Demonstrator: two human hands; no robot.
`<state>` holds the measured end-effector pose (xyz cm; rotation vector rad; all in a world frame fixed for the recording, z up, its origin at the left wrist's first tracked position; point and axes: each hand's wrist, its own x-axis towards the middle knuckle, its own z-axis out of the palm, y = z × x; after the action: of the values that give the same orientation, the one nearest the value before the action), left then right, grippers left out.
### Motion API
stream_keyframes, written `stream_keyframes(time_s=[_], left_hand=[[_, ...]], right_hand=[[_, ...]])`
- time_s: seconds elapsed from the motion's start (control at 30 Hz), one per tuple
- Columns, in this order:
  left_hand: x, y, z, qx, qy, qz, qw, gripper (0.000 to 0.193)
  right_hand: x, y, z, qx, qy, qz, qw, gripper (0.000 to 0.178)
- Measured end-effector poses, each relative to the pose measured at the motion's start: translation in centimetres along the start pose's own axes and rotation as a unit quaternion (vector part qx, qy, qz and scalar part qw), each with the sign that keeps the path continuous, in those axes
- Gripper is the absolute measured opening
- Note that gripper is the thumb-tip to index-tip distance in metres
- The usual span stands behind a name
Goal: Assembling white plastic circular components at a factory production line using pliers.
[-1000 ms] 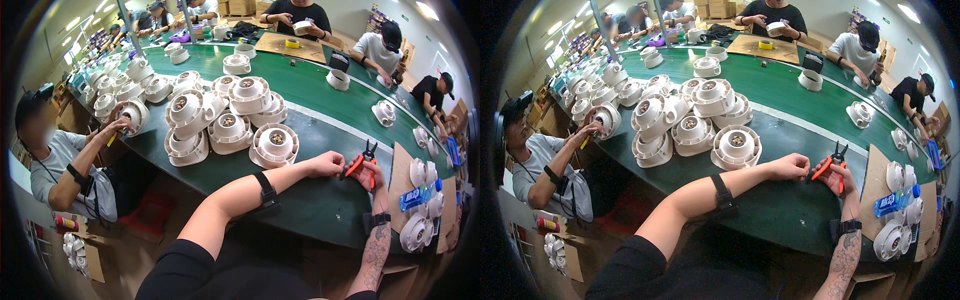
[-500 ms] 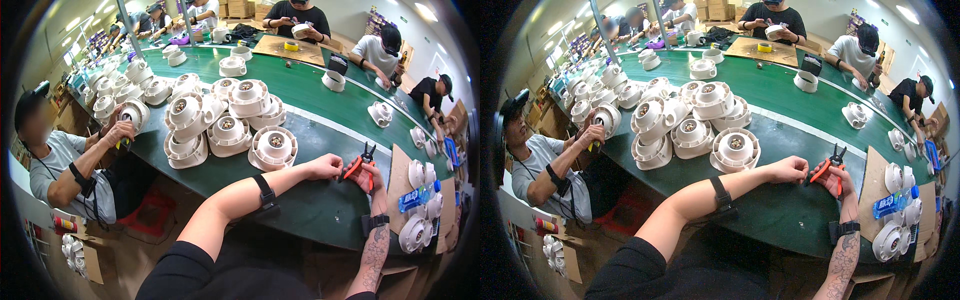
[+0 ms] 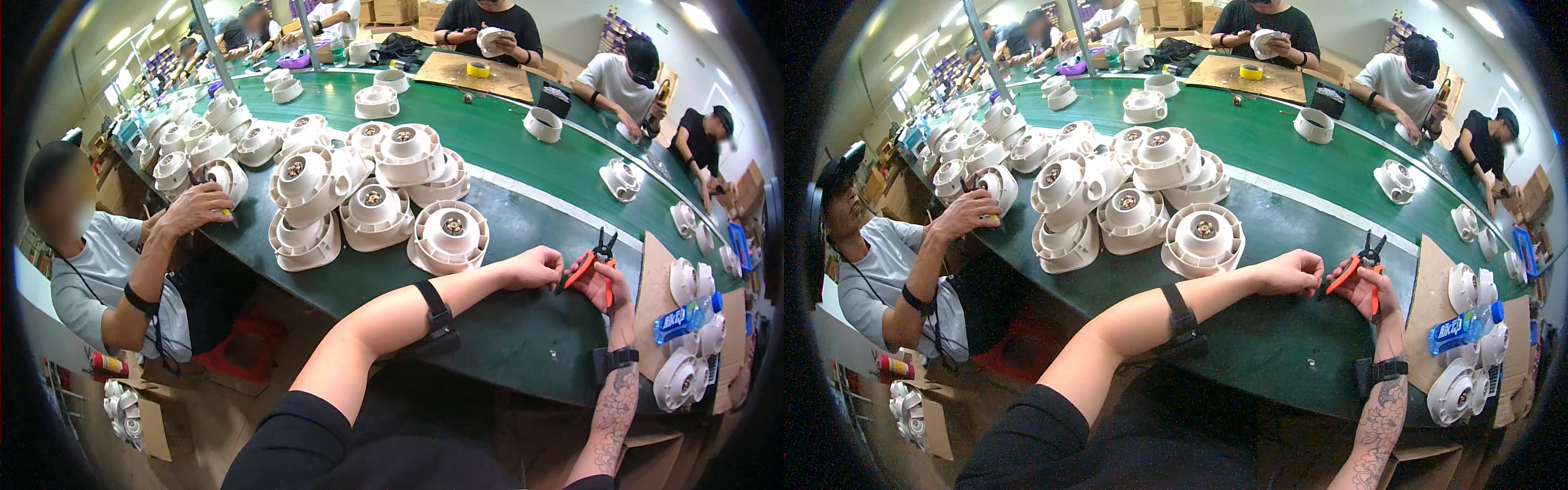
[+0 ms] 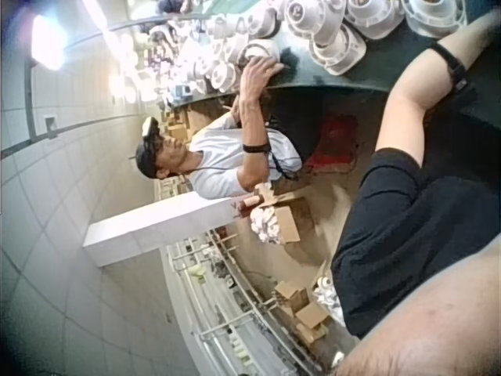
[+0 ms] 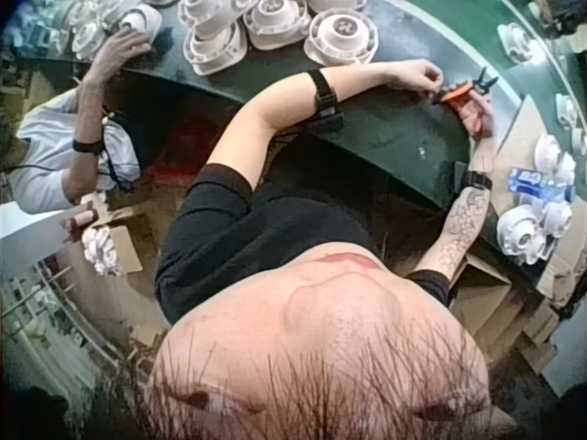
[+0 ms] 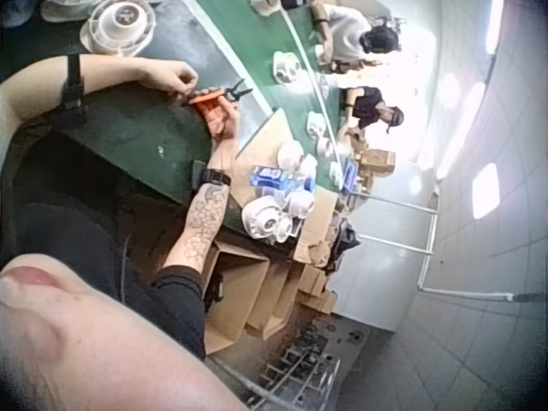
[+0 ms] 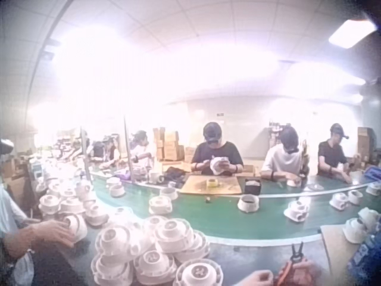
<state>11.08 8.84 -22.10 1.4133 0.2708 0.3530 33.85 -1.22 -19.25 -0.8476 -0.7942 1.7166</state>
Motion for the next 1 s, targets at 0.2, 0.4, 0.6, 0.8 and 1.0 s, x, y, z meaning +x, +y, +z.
stream_keyframes(time_s=[0.2,0.4,0.6,0.8,1.0], left_hand=[[1.1,-1.0,0.0,0.004,-0.01,0.008,1.0,0.006],[0.4,-0.1,-0.1,-0.048,-0.015,-0.023,0.998,0.009],[0.3,-0.3,-0.2,-0.079,-0.017,-0.013,0.997,0.009],[0.0,0.0,-0.5,-0.083,-0.012,-0.022,0.996,0.009],[0.6,0.0,0.0,-0.082,-0.02,-0.021,0.996,0.009]], right_hand=[[-0.2,0.2,-1.2,0.069,-0.017,-0.017,0.997,0.035],[-0.2,-0.2,-0.6,0.026,-0.01,-0.022,0.999,0.03],[2.2,-2.7,1.6,-0.322,0.103,-0.12,0.934,0.031],[11.3,-8.4,-3.5,-0.77,0.224,-0.177,0.571,0.035],[15.9,-13.4,-10.2,-0.85,0.323,-0.015,0.416,0.045]])
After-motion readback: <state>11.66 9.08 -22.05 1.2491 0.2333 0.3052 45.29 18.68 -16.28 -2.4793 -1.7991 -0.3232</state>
